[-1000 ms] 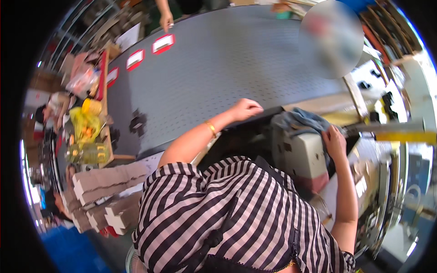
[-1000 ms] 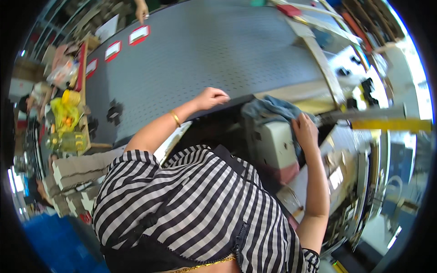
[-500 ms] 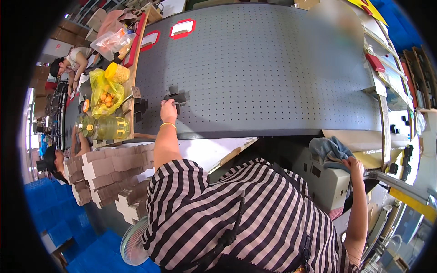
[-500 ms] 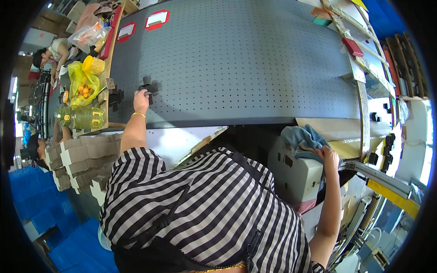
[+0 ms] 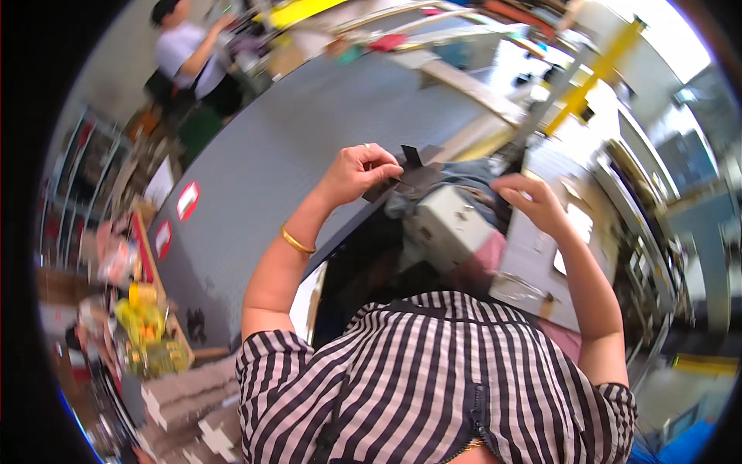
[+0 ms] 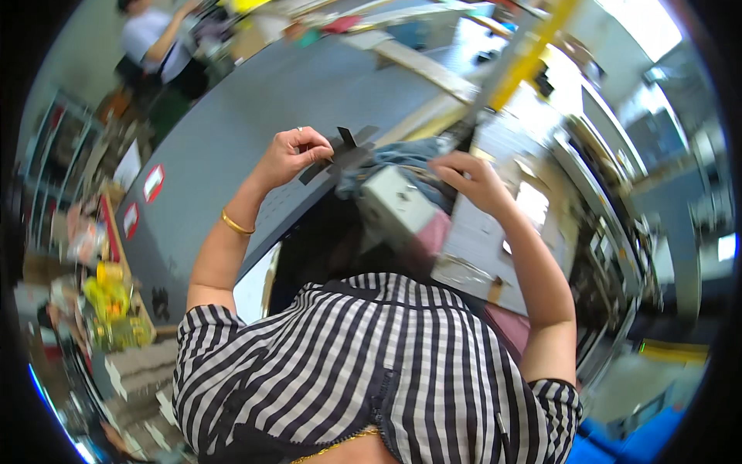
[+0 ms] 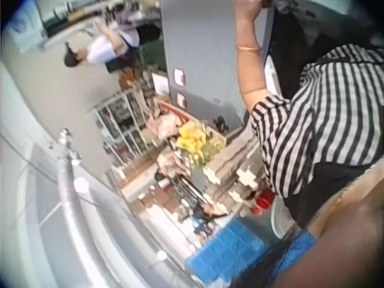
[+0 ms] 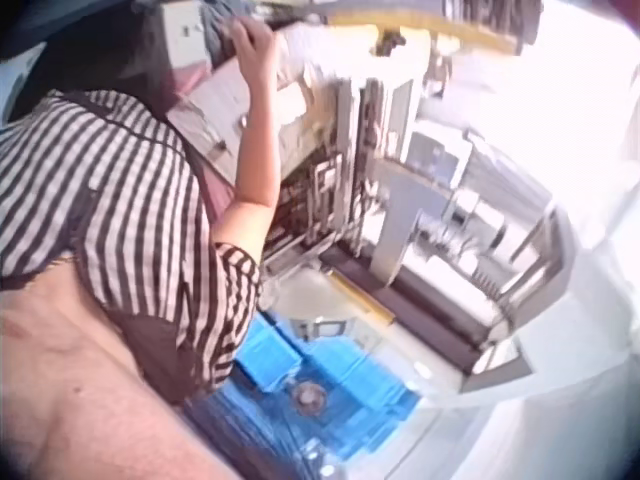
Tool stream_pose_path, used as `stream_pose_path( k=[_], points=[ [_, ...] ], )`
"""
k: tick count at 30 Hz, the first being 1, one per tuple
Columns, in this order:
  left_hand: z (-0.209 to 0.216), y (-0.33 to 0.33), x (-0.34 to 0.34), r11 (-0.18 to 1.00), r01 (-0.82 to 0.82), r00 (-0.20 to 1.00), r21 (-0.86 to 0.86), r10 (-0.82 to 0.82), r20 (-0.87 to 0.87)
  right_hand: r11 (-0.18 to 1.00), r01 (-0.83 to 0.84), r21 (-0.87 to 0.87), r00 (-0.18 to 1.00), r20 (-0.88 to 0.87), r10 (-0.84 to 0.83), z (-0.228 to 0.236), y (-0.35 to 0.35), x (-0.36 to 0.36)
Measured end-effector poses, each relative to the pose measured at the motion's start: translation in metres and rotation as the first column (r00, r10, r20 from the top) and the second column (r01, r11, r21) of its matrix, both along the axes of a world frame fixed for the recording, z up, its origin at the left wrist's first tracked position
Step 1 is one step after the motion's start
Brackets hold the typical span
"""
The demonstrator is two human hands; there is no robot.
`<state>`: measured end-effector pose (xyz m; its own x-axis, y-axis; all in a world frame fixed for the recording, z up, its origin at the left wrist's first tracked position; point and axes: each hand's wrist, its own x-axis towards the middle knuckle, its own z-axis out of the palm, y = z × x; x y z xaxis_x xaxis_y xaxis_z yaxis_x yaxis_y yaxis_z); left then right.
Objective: Feeding cardboard components into an industrial manufacturing machine for processing.
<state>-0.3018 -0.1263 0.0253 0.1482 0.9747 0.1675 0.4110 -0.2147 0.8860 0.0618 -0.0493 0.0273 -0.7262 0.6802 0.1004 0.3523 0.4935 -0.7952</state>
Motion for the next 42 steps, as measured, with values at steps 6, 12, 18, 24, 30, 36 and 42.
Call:
stream_pose_path(
  k=[6,12,18,24,30,36,42],
  points=[
    [0.070,0.044,0.207,0.750,0.587,0.805,0.306,-0.500,-0.318,0.883,0.340,0.323,0.935,-0.214,-0.281,0.039,-0.064,0.101],
    [0.091,0.061,0.359,0.579,0.793,0.608,0.189,-0.739,-0.288,0.867,0.486,0.107,0.857,-0.251,-0.449,0.011,-0.106,0.231],
    [0.084,0.095,0.455,0.375,0.925,0.378,0.064,-0.884,-0.274,0.764,0.633,-0.125,0.713,-0.289,-0.639,0.004,-0.121,0.299],
    [0.068,0.157,0.547,0.394,0.881,0.469,0.262,-0.800,-0.375,0.509,0.801,0.317,0.595,-0.320,-0.737,0.039,-0.070,0.383],
    [0.059,0.278,0.664,0.576,0.807,0.558,0.126,-0.815,0.154,0.560,0.816,-0.143,0.437,-0.481,-0.760,0.036,0.056,0.506],
    [0.103,0.303,0.709,0.479,0.691,0.688,0.541,-0.666,-0.289,0.327,0.768,0.551,0.552,-0.308,-0.775,0.080,0.093,0.541],
    [0.110,0.220,0.586,0.690,0.623,0.782,0.369,-0.555,-0.285,0.288,0.957,-0.028,0.127,-0.854,-0.505,0.066,0.041,0.456]
  ],
)
